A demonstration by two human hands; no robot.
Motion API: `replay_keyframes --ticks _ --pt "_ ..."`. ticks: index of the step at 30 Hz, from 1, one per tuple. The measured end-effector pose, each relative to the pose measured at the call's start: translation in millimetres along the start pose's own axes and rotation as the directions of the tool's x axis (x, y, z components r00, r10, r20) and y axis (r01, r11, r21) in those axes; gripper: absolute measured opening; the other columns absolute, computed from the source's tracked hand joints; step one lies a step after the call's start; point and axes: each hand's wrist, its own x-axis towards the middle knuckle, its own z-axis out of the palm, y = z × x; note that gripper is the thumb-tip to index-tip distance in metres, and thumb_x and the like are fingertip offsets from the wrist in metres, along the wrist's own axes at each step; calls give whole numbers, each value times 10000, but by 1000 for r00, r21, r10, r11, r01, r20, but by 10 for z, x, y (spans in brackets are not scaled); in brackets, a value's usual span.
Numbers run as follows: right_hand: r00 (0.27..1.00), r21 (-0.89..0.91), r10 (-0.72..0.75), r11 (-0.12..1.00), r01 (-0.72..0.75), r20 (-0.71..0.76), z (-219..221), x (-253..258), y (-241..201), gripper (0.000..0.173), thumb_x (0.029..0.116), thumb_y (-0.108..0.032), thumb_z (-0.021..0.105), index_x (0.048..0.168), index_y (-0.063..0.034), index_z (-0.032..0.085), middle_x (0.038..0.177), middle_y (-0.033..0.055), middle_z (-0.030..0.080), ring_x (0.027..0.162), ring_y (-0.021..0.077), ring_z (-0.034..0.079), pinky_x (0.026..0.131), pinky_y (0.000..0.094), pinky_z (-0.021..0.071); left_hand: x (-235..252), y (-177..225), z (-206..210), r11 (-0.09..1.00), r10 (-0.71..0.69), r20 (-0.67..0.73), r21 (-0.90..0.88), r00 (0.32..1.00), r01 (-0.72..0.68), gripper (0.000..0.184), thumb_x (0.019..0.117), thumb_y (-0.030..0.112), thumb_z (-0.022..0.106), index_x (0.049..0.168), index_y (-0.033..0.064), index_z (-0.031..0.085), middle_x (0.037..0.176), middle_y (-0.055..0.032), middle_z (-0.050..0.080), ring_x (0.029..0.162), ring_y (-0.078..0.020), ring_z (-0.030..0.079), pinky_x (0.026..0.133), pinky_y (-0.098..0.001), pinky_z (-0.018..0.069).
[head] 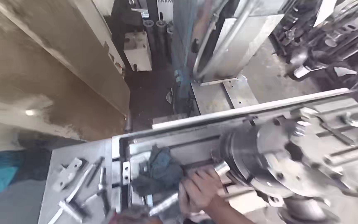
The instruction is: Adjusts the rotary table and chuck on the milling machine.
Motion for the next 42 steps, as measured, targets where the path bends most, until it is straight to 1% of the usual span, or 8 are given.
replay_keyframes --ticks 4,7,11,16,20,32,38,42 --pt "994 27 55 998 -57 94 -53 3 -85 320 938 -334 510 729 -167 687 672 6 679 601 194 633 595 418 474 -80 42 -53 982 98 5 162 995 -97 237 1076 73 443 1208 -81 565 887 26 643 564 20 560 503 -194 532" --pt "969 90 73 991 -96 235 -453 106 -80 298 926 -328 569 1060 -137 755 1064 70 743 992 272 699 880 540 508 -17 188 -109 825 -33 267 552 963 -125 344 1075 225 490 1170 -58 661 777 -96 671 603 -139 644 588 -342 573" --pt "983 264 115 953 -149 141 -1295 -310 -165 281 953 -249 522 1073 -115 738 1050 71 746 986 254 700 882 491 532 -70 626 29 460 -505 534 831 678 -313 592 1046 572 423 1237 78 688 997 -259 724 965 -505 689 809 -729 497" --pt "970 478 13 869 -132 244 -2047 -915 -35 274 968 -169 478 1097 -110 712 1002 47 737 952 195 696 857 368 574 -452 687 890 611 -465 809 587 360 -531 487 1075 492 407 1511 288 482 1117 -187 718 995 -441 691 807 -698 516" --pt "971 550 -16 826 -121 238 -2413 -1091 324 270 977 -170 473 1112 -119 702 1016 47 733 967 185 695 854 347 578 -480 723 1490 665 -497 849 505 178 -550 376 1097 326 422 1341 119 619 1039 -211 720 961 -422 704 821 -687 525" --pt "970 806 -56 570 -162 235 -2850 -1229 1206 232 990 -163 496 1071 -109 707 972 45 733 921 166 701 839 320 585 -390 793 1414 687 -500 823 567 270 -455 336 1077 229 457 1200 -9 659 971 -194 694 880 -310 681 844 -561 548" --pt "951 768 -76 610 -194 301 -3256 -1562 1072 211 991 -162 510 1056 -115 706 928 47 711 842 162 691 743 318 586 -386 904 743 860 -379 748 502 544 -91 367 1095 264 389 1251 8 600 838 -33 604 601 -87 521 543 -287 478" --pt "854 648 -58 678 -347 517 -3490 -1890 804 273 971 -169 591 1220 -95 677 1072 79 734 984 229 712 870 425 588 -1173 1488 244 854 -502 560 200 659 480 321 1107 247 246 1056 112 533 647 62 536 433 -40 440 390 -201 413"
